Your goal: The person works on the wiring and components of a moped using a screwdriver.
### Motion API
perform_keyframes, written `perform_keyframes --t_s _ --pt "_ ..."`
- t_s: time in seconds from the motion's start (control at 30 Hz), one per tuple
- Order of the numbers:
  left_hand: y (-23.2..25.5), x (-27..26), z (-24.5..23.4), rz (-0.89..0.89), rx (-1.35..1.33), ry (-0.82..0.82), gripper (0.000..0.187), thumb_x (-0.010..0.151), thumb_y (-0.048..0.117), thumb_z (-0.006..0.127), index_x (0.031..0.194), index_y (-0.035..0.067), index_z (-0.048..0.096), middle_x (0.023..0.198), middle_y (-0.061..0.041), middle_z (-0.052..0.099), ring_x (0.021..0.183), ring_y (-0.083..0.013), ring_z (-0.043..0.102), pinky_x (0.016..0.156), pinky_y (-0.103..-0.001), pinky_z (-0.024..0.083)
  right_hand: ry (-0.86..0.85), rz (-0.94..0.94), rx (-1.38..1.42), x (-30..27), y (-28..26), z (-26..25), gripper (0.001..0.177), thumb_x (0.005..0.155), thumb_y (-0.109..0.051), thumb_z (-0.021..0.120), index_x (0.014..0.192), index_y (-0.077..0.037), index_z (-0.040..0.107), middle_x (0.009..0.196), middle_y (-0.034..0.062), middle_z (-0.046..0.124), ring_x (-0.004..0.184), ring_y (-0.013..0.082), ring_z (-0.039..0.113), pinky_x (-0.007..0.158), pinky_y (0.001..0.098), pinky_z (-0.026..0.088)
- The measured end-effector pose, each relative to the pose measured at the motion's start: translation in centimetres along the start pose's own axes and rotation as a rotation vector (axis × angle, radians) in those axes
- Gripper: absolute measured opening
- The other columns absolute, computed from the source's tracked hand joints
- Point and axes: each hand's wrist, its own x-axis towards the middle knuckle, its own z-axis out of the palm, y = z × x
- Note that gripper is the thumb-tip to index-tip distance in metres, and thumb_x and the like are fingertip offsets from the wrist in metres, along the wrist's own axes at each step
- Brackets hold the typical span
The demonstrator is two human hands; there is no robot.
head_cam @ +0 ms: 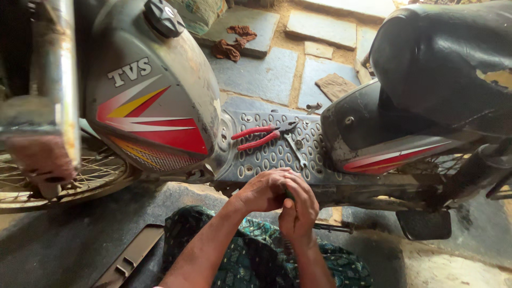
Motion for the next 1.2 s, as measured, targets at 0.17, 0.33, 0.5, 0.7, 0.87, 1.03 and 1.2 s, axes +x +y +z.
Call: perform_keyframes --t_s 0.17,0.33,0.5,0.7,0.87,1.03,1.2 --pt "-0.5 -0.2 0.3 -0.067 -0.073 -0.016 0.030 0.073 0.012 0.081 0.101 0.007 0.071 0.112 -0.009 0.074 0.117 -0.0295 0.069 0.117 -0.044 0.048 0.007 -0.024 -0.032 -0.5 0.8 0.0 0.024 0.110 -0.018 0.051 0.118 0.002 0.062 0.118 0.0187 0.071 0.116 0.0389 0.071 0.106 0.0511 0.056" --pt "-0.5 -0.1 0.3 -0.079 -0.049 -0.003 0.029 0.073 0.012 0.081 0.100 0.007 0.071 0.114 -0.010 0.074 0.121 -0.0293 0.068 0.116 -0.044 0.048 0.052 -0.068 -0.051 -0.5 1.4 0.5 0.017 0.105 -0.014 0.058 0.115 0.000 0.062 0.112 0.0181 0.072 0.113 0.0395 0.072 0.102 0.0512 0.059" --pt "-0.3 0.2 0.0 -0.070 -0.116 -0.002 0.027 0.070 0.014 0.082 0.092 0.008 0.068 0.107 -0.007 0.072 0.110 -0.0282 0.070 0.112 -0.041 0.052 0.050 -0.051 -0.085 -0.5 1.5 0.7 0.015 0.099 -0.012 0.070 0.110 -0.003 0.065 0.107 0.0154 0.072 0.111 0.0380 0.073 0.100 0.0490 0.060" --pt "0.0 0.5 -0.3 -0.146 -0.073 -0.039 0.032 0.068 0.013 0.081 0.095 0.008 0.065 0.104 -0.008 0.070 0.104 -0.0294 0.069 0.111 -0.039 0.052 0.151 -0.062 0.001 -0.9 1.8 1.3 0.040 0.090 -0.011 0.085 0.116 -0.005 0.055 0.109 0.0170 0.069 0.110 0.0372 0.072 0.100 0.0511 0.061" --pt "0.4 0.4 -0.2 -0.167 -0.080 -0.015 0.034 0.075 0.006 0.074 0.108 0.007 0.068 0.103 -0.010 0.074 0.100 -0.0317 0.071 0.118 -0.044 0.048 0.211 0.032 -0.041 -1.5 2.2 0.9 0.041 0.087 -0.008 0.085 0.113 -0.006 0.053 0.106 0.0166 0.068 0.107 0.0361 0.073 0.093 0.0476 0.064" --pt "0.6 0.5 -0.2 -0.142 -0.086 -0.015 0.034 0.076 0.004 0.075 0.109 0.007 0.068 0.103 -0.010 0.075 0.100 -0.0324 0.072 0.116 -0.045 0.048 0.180 0.081 -0.022 -1.6 2.3 0.2 0.040 0.088 -0.007 0.086 0.111 -0.006 0.053 0.106 0.0141 0.070 0.106 0.0318 0.074 0.093 0.0411 0.062" --pt "1.0 0.7 -0.6 -0.080 -0.091 0.008 0.040 0.071 0.005 0.079 0.109 0.005 0.067 0.104 -0.011 0.074 0.099 -0.0335 0.071 0.111 -0.047 0.048 0.117 0.179 -0.130 -1.3 0.9 0.0 0.036 0.096 -0.025 0.075 0.119 -0.004 0.057 0.114 0.0179 0.071 0.107 0.0319 0.072 0.095 0.0399 0.058"
